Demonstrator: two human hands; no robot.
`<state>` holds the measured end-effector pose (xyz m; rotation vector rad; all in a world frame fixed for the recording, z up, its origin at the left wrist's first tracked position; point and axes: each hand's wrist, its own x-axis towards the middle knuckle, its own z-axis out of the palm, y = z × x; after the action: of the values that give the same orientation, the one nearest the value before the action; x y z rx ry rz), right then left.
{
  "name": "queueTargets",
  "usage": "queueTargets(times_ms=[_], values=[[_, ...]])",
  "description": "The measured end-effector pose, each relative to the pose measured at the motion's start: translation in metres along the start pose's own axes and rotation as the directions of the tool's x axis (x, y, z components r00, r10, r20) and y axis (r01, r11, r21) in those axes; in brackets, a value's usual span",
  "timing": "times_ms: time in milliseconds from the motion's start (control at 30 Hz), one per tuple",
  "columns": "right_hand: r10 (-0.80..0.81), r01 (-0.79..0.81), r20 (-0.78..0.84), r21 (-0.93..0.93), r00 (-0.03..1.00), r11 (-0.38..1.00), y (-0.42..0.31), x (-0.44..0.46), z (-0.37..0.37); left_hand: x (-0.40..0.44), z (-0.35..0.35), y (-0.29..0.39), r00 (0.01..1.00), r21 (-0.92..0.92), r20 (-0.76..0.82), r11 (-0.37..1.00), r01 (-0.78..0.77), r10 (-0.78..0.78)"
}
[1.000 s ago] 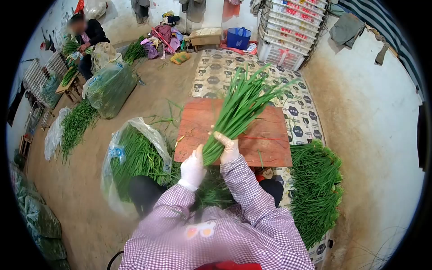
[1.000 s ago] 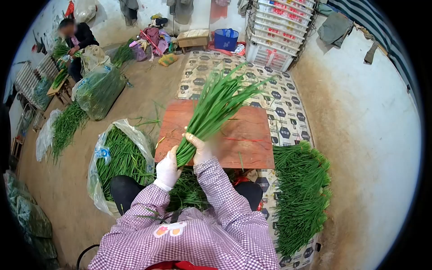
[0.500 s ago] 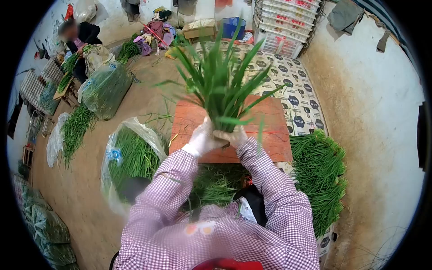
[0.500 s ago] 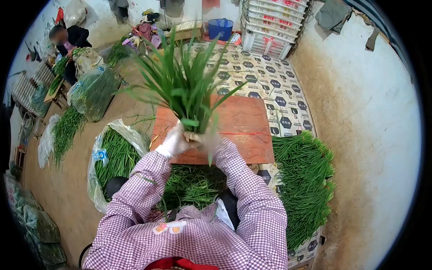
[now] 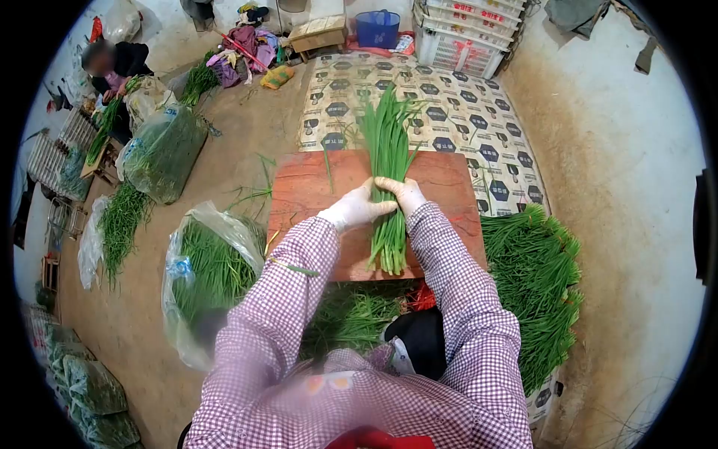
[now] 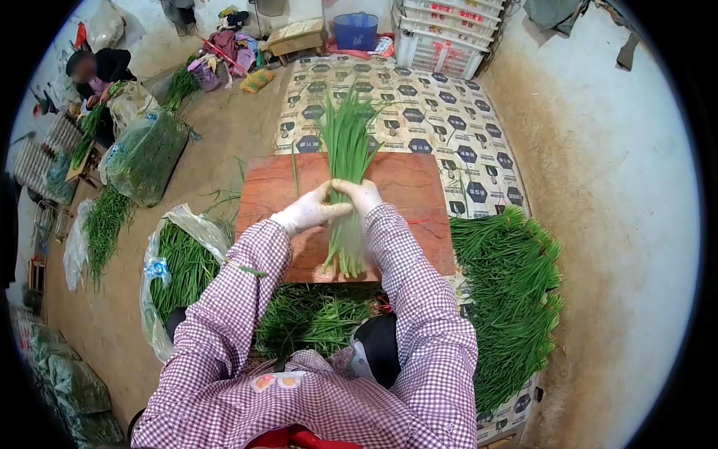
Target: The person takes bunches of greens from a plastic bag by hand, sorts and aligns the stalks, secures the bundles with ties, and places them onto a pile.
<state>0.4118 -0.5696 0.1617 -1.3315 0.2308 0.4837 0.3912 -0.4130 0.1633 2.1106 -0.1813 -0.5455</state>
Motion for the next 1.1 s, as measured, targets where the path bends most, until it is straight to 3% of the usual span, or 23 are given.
queueTargets(times_ms=[33, 67, 100, 133, 167, 200, 233, 267, 300, 333, 367, 433, 467, 500, 567, 633, 700, 833, 900, 933, 1000, 1033, 1100], values=[[0.059, -0.063, -0.045, -0.081, 0.997, 0.995, 0.019, 0.024, -0.011, 0.008, 0.006, -0.009, 0.997, -0.133, 0.064, 0.990, 0.055, -0.047], [-0.056, 0.047, -0.062, -0.142, 0.997, 0.989, 0.046, 0.046, -0.021, 0.014, 0.012, -0.020, 0.994, -0.191, 0.081, 0.978, 0.089, -0.074], [-0.169, 0.152, -0.072, -0.205, 0.983, 0.967, 0.072, 0.062, -0.030, 0.018, 0.018, -0.029, 0.998, -0.085, 0.040, 0.995, 0.047, -0.044], [-0.295, 0.267, 0.002, -0.427, 0.956, 0.864, 0.081, 0.066, -0.036, 0.016, 0.021, -0.029, 0.995, -0.031, 0.048, 0.995, 0.090, -0.088], [-0.287, 0.262, 0.006, -0.426, 0.958, 0.866, 0.091, 0.068, -0.040, 0.015, 0.024, -0.029, 0.990, 0.023, 0.052, 0.991, 0.132, -0.133], [-0.317, 0.131, -0.110, -0.750, 0.942, 0.648, 0.093, 0.063, -0.039, 0.016, 0.026, -0.031, 0.989, 0.019, 0.048, 0.990, 0.140, -0.140], [-0.387, -0.058, -0.195, -0.940, 0.901, 0.337, 0.094, 0.059, -0.036, 0.017, 0.028, -0.034, 0.986, 0.073, 0.037, 0.985, 0.158, -0.161], [-0.240, -0.064, -0.159, -0.930, 0.958, 0.363, 0.088, 0.058, -0.040, 0.015, 0.028, -0.037, 0.983, 0.126, 0.021, 0.975, 0.181, -0.185], [-0.313, -0.001, -0.140, -0.914, 0.939, 0.406, 0.091, 0.061, -0.044, 0.008, 0.025, -0.034, 0.979, 0.120, -0.004, 0.972, 0.203, -0.205], [-0.349, 0.134, -0.077, -0.829, 0.934, 0.542, 0.076, 0.049, -0.043, -0.004, 0.018, -0.025, 0.993, 0.043, -0.014, 0.992, 0.121, -0.120], [-0.393, 0.227, -0.066, -0.724, 0.917, 0.651, 0.076, 0.047, -0.044, -0.015, 0.012, -0.021, 0.998, -0.029, -0.049, 0.999, 0.042, -0.043], [-0.228, 0.223, 0.027, -0.344, 0.973, 0.912, 0.086, 0.066, -0.057, 0.007, 0.026, -0.084, 0.990, -0.159, -0.113, 0.982, -0.107, 0.089], [-0.232, 0.228, 0.005, -0.202, 0.973, 0.952, 0.073, 0.055, -0.051, -0.030, -0.004, -0.046, 0.985, 0.094, -0.136, 0.991, -0.095, 0.108], [-0.311, 0.273, -0.062, -0.342, 0.948, 0.899, 0.069, 0.059, -0.059, -0.045, -0.015, -0.044, 0.977, 0.121, -0.174, 0.988, -0.100, 0.121], [-0.617, 0.366, -0.011, -0.797, 0.787, 0.481, 0.074, 0.102, -0.093, -0.076, -0.038, -0.052, 0.964, 0.200, -0.209, 0.972, -0.121, 0.163], [-0.612, 0.326, 0.027, -0.865, 0.790, 0.382, 0.055, 0.111, -0.074, -0.119, -0.066, -0.050, 0.963, 0.129, -0.211, 0.982, -0.141, 0.166], [-0.633, 0.500, 0.238, -0.822, 0.737, 0.273, 0.039, 0.108, -0.019, -0.158, -0.083, -0.062, 0.934, 0.071, -0.299, 0.981, -0.181, 0.194], [-0.478, 0.653, 0.454, -0.614, 0.752, 0.445, 0.071, 0.127, 0.108, -0.285, -0.107, -0.066, 0.887, -0.096, -0.459, 0.990, -0.108, 0.053], [-0.322, 0.674, 0.616, -0.506, 0.719, 0.539, 0.101, 0.122, 0.171, -0.330, -0.100, -0.103, 0.833, -0.134, -0.551, 0.980, -0.148, 0.051], [-0.133, 0.485, 0.638, -0.417, 0.759, 0.769, 0.123, 0.114, 0.199, -0.365, -0.098, -0.105, 0.833, -0.160, -0.553, 0.982, -0.100, -0.005], [0.027, 0.314, 0.721, -0.335, 0.693, 0.888, 0.180, 0.098, 0.244, -0.429, -0.075, -0.123, 0.794, -0.203, -0.606, 0.974, -0.100, -0.045], [-0.012, 0.392, 0.757, -0.325, 0.653, 0.861, 0.211, 0.098, 0.260, -0.455, -0.063, -0.138, 0.788, -0.278, -0.602, 0.959, -0.053, -0.131], [0.168, 0.438, 0.806, -0.468, 0.568, 0.768, 0.275, 0.114, 0.280, -0.502, -0.041, -0.172, 0.761, -0.400, -0.587, 0.916, 0.024, -0.276]])
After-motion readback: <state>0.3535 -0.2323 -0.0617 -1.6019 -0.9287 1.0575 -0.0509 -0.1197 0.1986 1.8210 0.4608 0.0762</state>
